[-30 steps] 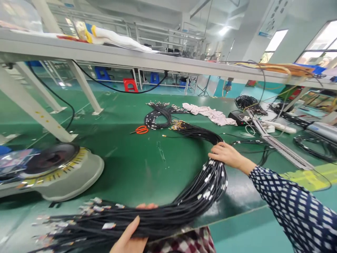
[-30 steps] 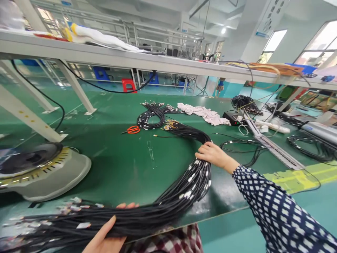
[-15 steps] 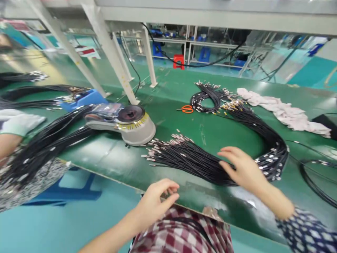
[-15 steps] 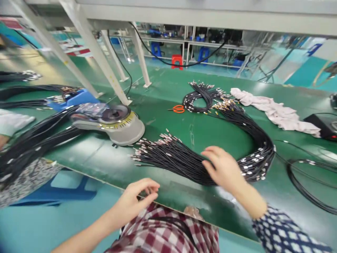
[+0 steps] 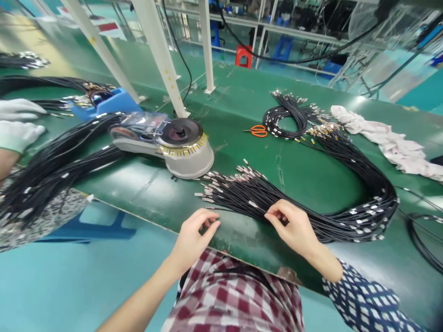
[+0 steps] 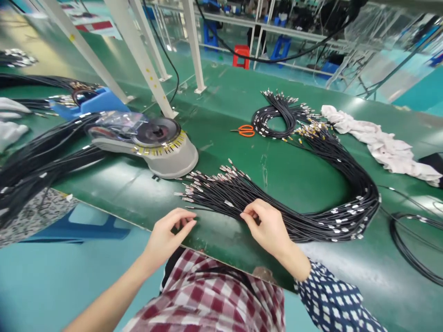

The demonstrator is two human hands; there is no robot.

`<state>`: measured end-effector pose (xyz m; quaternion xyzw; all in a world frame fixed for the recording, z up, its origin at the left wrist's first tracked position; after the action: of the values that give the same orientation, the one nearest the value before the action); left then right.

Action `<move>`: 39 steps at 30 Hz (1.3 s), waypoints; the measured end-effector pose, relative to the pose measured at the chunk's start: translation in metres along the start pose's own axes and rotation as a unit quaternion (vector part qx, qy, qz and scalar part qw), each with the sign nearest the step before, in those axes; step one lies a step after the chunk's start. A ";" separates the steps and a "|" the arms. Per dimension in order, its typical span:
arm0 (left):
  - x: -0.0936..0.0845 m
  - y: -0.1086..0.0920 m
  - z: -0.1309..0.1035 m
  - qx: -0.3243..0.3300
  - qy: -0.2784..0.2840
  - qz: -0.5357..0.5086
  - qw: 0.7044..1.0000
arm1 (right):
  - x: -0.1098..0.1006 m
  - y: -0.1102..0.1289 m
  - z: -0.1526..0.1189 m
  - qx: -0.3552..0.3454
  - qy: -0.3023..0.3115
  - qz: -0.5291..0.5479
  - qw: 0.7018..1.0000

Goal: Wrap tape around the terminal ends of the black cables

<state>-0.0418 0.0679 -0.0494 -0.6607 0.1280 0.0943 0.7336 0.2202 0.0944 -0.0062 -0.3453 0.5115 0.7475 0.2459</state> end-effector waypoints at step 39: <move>0.073 -0.007 0.025 -0.200 -0.015 -0.371 0.906 | 0.037 -0.104 0.296 0.083 0.051 -0.180 0.979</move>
<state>0.0315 0.0896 -0.0632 -0.7921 -0.1593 -0.1514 0.5695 0.1927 0.4084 -0.0263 -0.4481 0.5128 0.6272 0.3778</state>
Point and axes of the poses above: each hand's wrist, its own z-axis towards the middle knuckle, its own x-axis out of the palm, y = z × x, the point moved 5 cm from there along z, towards the middle knuckle, and after that the axes turned 3 degrees about x, right-handed, at the moved point
